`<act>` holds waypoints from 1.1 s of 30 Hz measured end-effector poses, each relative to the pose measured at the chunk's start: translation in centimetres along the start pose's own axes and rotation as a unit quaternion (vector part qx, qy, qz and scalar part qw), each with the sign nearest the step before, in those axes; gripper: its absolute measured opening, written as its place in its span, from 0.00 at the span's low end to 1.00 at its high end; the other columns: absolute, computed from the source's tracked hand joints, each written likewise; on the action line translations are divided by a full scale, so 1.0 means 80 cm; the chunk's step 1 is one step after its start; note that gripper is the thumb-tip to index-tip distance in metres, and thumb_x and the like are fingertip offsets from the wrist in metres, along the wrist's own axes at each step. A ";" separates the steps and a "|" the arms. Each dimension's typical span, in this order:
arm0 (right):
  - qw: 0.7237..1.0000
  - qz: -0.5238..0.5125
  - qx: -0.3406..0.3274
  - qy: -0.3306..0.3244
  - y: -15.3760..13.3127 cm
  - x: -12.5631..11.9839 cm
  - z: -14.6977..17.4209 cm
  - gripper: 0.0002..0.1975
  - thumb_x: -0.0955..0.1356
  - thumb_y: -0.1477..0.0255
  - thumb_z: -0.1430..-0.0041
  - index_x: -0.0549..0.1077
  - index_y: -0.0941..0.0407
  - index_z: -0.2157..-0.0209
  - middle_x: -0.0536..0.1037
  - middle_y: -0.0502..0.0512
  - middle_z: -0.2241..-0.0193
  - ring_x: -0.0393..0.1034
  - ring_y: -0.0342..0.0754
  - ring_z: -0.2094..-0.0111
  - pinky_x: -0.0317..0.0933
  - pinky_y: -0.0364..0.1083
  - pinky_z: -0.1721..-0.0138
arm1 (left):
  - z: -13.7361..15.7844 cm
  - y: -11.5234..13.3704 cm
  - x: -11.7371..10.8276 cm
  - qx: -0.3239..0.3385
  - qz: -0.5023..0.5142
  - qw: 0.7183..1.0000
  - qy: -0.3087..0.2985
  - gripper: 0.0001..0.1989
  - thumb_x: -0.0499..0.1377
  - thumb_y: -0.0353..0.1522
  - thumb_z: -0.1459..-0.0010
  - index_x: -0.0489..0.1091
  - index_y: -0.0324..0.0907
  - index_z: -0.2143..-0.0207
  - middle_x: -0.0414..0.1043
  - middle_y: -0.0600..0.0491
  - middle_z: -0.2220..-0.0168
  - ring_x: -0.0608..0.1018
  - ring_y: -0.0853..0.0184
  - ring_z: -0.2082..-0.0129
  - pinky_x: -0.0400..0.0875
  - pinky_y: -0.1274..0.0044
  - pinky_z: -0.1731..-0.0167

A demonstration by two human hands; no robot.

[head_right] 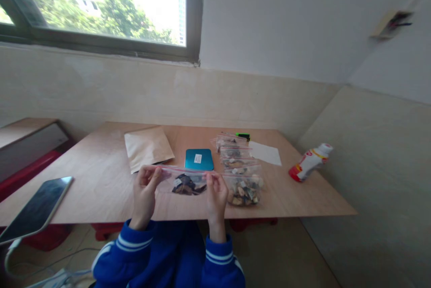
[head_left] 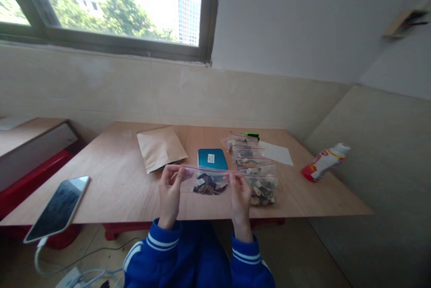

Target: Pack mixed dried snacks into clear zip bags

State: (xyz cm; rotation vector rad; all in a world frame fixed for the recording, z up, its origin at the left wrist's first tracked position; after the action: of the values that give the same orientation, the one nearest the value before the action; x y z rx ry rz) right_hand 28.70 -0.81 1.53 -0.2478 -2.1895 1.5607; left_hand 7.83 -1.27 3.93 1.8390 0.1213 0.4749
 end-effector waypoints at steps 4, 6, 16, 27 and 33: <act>0.998 0.035 -0.015 -0.052 -0.002 0.014 -0.003 0.15 0.68 0.58 0.45 0.75 0.57 0.68 0.79 0.54 0.72 0.73 0.48 0.68 0.67 0.46 0.63 | -0.004 0.000 0.002 0.003 -0.001 1.000 -0.009 0.11 0.59 0.39 0.43 0.67 0.40 0.68 0.74 0.54 0.71 0.77 0.68 0.68 0.71 0.76 0.63; 0.998 0.041 -0.019 -0.051 -0.002 0.017 -0.003 0.16 0.67 0.57 0.44 0.75 0.58 0.69 0.78 0.53 0.74 0.73 0.47 0.70 0.67 0.45 0.66 | -0.005 0.002 0.002 0.002 -0.003 1.000 -0.019 0.12 0.59 0.40 0.43 0.66 0.40 0.67 0.74 0.54 0.71 0.77 0.68 0.67 0.72 0.75 0.63; 0.998 0.050 -0.044 0.003 -0.009 0.011 -0.002 0.15 0.67 0.59 0.44 0.74 0.57 0.71 0.78 0.54 0.74 0.72 0.47 0.71 0.67 0.45 0.67 | 0.008 0.006 0.005 0.020 -0.044 0.999 0.004 0.12 0.58 0.40 0.42 0.67 0.40 0.68 0.70 0.56 0.74 0.74 0.70 0.73 0.68 0.78 0.69; 0.993 0.031 -0.001 -0.114 0.002 0.028 0.005 0.13 0.71 0.60 0.49 0.75 0.56 0.71 0.79 0.53 0.74 0.73 0.46 0.72 0.67 0.45 0.68 | 0.023 0.004 -0.006 0.044 -0.060 0.996 0.057 0.12 0.55 0.42 0.40 0.63 0.42 0.68 0.67 0.58 0.77 0.72 0.71 0.75 0.66 0.79 0.69; 0.995 0.010 0.013 -0.099 0.008 0.026 0.006 0.12 0.73 0.62 0.52 0.77 0.57 0.74 0.80 0.54 0.75 0.74 0.49 0.71 0.69 0.47 0.67 | 0.015 0.005 -0.011 0.031 -0.061 0.997 0.034 0.15 0.57 0.45 0.43 0.66 0.42 0.69 0.66 0.58 0.77 0.71 0.71 0.75 0.67 0.79 0.70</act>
State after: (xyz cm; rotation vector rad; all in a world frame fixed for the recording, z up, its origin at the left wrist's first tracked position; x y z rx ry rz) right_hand 26.56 -0.22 1.30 -0.1108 -2.3198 1.6861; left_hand 7.45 -2.78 3.81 1.8652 0.2951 0.4527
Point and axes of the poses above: each hand's wrist, its own z-axis away from the middle knuckle, its own x-axis out of the palm, y = z × x, the point moved 5 cm from there along -z, towards the middle knuckle
